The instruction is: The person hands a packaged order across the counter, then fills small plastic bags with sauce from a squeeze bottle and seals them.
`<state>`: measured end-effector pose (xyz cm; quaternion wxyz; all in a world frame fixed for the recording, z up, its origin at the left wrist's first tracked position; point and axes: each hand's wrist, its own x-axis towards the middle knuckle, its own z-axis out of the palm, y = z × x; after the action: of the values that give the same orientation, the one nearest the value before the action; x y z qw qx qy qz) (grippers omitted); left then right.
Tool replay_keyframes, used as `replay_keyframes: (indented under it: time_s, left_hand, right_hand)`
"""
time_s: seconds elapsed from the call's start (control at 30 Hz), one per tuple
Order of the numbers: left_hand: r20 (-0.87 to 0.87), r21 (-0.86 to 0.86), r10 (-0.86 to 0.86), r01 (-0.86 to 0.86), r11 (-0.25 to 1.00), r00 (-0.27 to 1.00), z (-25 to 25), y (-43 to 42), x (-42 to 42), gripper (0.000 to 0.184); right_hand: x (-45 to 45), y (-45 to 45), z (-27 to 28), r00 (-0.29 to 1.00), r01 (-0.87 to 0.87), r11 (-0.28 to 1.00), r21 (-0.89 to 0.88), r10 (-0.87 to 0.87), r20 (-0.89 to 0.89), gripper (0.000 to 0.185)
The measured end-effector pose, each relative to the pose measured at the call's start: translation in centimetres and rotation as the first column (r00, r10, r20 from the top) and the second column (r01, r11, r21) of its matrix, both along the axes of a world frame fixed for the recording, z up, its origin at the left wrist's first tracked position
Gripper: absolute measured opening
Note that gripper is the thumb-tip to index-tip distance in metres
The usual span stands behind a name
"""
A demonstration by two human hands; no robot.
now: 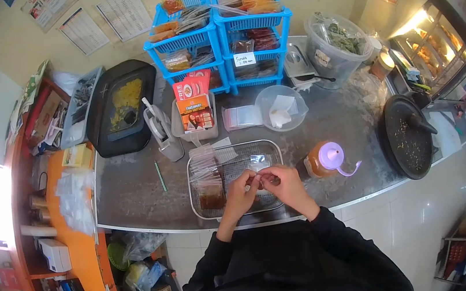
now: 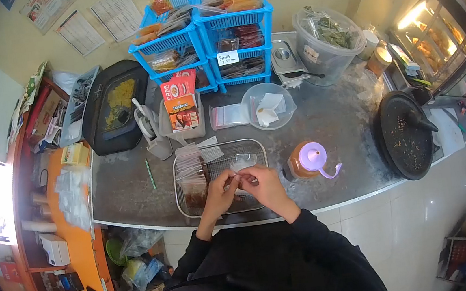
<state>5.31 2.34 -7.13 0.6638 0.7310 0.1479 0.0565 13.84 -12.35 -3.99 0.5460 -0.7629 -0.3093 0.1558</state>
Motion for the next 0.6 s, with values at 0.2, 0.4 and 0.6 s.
replay_keyframes:
  time_s: [0.2, 0.4, 0.6]
  left_hand:
    - [0.036, 0.021, -0.080, 0.080, 0.997, 0.996, 1.0, 0.2, -0.1, 0.015]
    - [0.074, 0.170, -0.055, 0.041, 0.984, 0.996, 0.9, -0.3, 0.1, 0.011]
    - [0.178, 0.293, 0.084, -0.134, 0.947, 0.980, 0.0, -2.3, -0.1, 0.014]
  right_hand:
    - [1.0, -0.5, 0.6, 0.987, -0.140, 0.990, -0.025, 0.138, -0.076, 0.023]
    - [0.9, -0.7, 0.0, 0.997, -0.071, 0.996, -0.046, 0.070, -0.038, 0.018]
    - [0.4, -0.1, -0.9, 0.961, 0.184, 0.983, -0.015, -0.176, 0.212, 0.014]
